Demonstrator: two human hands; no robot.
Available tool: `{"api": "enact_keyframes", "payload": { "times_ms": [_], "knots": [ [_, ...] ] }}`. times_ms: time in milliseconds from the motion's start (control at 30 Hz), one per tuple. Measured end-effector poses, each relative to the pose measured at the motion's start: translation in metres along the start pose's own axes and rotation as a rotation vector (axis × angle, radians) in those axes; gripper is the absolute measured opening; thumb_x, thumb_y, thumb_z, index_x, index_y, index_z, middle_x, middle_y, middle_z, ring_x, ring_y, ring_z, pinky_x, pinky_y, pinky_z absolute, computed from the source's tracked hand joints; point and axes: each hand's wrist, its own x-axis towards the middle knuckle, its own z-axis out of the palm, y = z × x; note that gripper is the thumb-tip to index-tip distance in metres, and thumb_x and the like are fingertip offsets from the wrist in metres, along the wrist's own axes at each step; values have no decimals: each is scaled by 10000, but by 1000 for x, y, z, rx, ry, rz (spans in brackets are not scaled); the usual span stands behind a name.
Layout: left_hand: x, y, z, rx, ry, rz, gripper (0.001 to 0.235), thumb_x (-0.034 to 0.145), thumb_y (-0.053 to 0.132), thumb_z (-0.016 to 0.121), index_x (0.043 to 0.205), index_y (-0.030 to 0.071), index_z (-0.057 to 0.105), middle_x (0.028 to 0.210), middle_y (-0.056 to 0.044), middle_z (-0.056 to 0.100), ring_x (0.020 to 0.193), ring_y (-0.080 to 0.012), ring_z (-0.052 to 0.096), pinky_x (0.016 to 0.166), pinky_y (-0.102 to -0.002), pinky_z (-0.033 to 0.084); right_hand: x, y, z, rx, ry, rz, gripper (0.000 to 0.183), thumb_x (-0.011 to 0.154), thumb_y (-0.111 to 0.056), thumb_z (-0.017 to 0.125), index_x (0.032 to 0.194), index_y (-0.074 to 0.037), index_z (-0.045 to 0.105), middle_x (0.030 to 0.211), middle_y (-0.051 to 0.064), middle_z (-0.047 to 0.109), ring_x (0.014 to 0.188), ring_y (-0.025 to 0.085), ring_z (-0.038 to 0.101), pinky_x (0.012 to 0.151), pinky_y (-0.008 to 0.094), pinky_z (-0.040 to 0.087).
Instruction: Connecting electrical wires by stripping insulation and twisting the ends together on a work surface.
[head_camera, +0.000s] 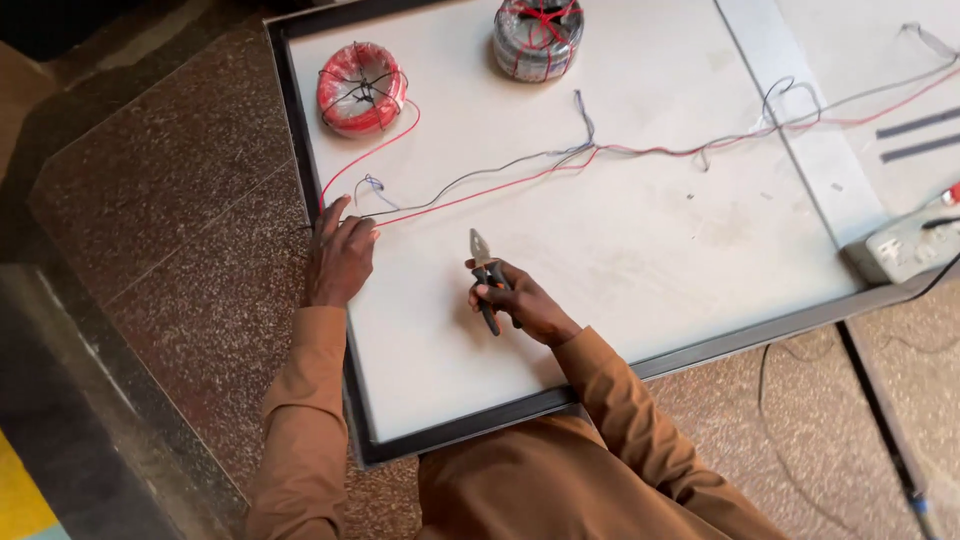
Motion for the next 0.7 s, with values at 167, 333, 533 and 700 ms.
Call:
{"api": "enact_keyframes", "payload": {
  "times_ms": [167,333,533,700],
  "knots": [
    [-1,-56,-12,-41,28,123,233,1159,378,732,1071,169,784,951,-15,725,1330,-300,707,1202,-572,495,36,16,92,-67,122,3,280,1072,-138,671,1315,-3,634,1003,205,774,541,243,686,509,324,429],
    [-22,-101,7,-219,-92,276,107,1116,327,724,1087,233,766,891,33,698,1014,-256,737,913,-476,585,65,54,144,-120,238,23,322,1081,-145,664,1371,-9,626,1076,206,819,498,217,651,381,285,355],
    [-13,-106,23,-510,-130,200,122,1130,276,669,1128,178,741,893,-32,648,852,-336,719,753,-496,576,77,90,156,-196,324,-3,399,1050,-76,660,1424,41,581,1147,243,792,490,226,676,461,314,461],
    [7,-99,-2,-605,-391,-17,427,1082,143,681,1463,-49,709,1273,-270,740,1075,-491,750,884,-608,604,82,88,152,-441,339,17,419,1105,-124,635,1504,-3,600,813,122,716,532,235,698,607,339,519]
  ]
}}
